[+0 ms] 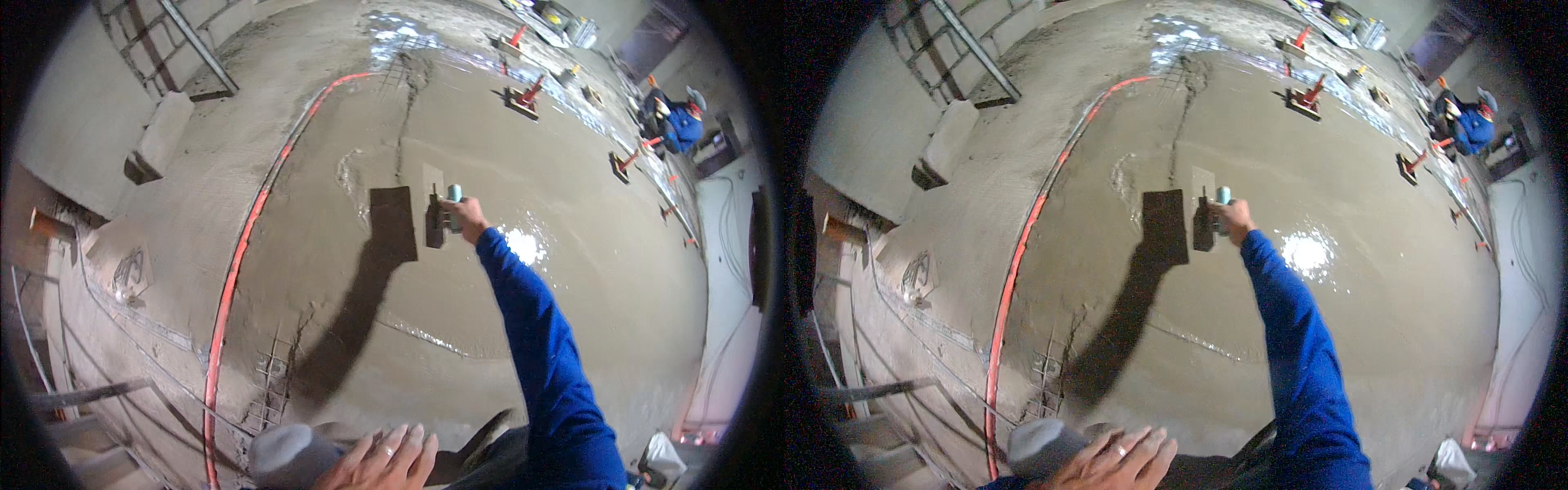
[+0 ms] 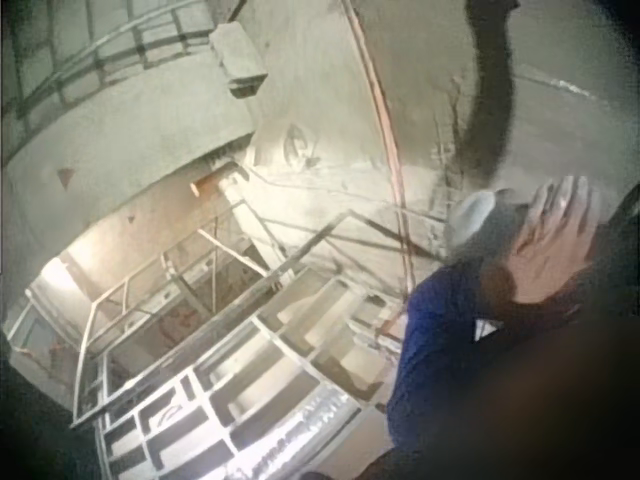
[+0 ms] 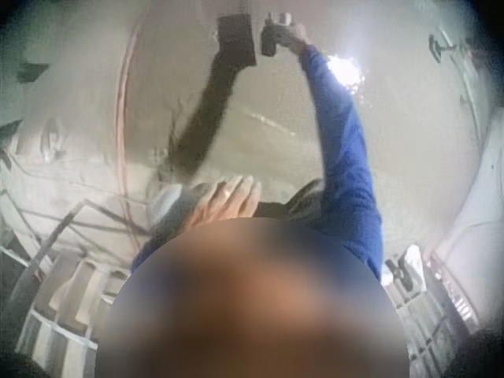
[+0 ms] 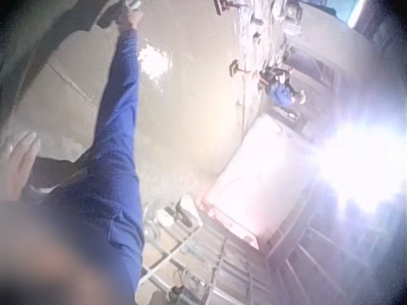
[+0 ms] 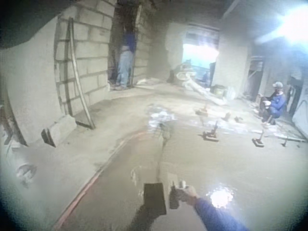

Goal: The person smooths freshly poured concrete on a floor using a hand trowel. They move across the wet surface, leveling and finishing the concrete around embedded red pipes and square access boxes.

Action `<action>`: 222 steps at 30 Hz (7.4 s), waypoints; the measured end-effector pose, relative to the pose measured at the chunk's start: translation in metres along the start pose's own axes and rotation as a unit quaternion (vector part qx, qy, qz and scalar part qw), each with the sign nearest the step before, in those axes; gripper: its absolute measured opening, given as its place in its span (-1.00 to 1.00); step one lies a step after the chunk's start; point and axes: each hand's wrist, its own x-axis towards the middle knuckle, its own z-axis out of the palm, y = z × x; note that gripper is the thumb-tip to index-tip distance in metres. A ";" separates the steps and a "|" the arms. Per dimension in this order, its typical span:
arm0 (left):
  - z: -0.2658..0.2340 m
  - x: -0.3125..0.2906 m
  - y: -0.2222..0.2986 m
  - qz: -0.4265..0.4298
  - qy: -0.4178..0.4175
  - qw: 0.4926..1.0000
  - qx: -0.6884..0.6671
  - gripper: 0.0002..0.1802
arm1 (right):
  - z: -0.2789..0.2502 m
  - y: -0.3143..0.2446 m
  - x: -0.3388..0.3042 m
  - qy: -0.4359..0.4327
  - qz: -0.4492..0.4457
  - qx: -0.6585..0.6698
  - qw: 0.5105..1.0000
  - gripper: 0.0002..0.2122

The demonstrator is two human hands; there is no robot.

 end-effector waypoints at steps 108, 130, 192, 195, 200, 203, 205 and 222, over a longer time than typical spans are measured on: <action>0.034 0.189 0.048 -0.163 -0.243 0.954 -0.060 -0.18 | -0.536 0.417 -0.151 0.466 0.109 0.253 0.841 -0.89; 0.011 0.162 -0.106 -0.039 -0.174 0.980 0.087 -0.27 | 0.165 0.029 0.091 -0.009 -0.066 -0.123 0.990 -0.67; 0.022 0.038 0.045 -0.687 0.020 0.719 -0.102 -0.47 | -0.430 0.186 0.376 0.266 -0.014 0.011 0.964 -0.78; 0.031 0.012 0.065 -0.711 0.047 0.692 -0.118 -0.48 | -0.303 0.135 0.403 0.229 -0.040 -0.030 0.972 -0.56; 0.039 -0.017 0.091 -0.738 0.081 0.656 -0.134 -0.49 | -0.092 0.053 0.372 0.134 -0.109 -0.141 0.975 -0.60; 0.041 -0.024 0.101 -0.746 0.101 0.644 -0.136 -0.50 | 0.019 0.037 0.315 0.044 -0.143 -0.183 0.972 -0.59; 0.041 -0.025 0.108 -0.749 0.115 0.639 -0.132 -0.51 | 0.073 0.034 0.274 -0.017 -0.179 -0.186 0.966 -0.64; 0.041 0.000 0.142 -0.712 0.243 0.653 -0.087 -0.54 | -0.669 0.306 0.172 0.608 0.040 -0.043 0.792 -0.51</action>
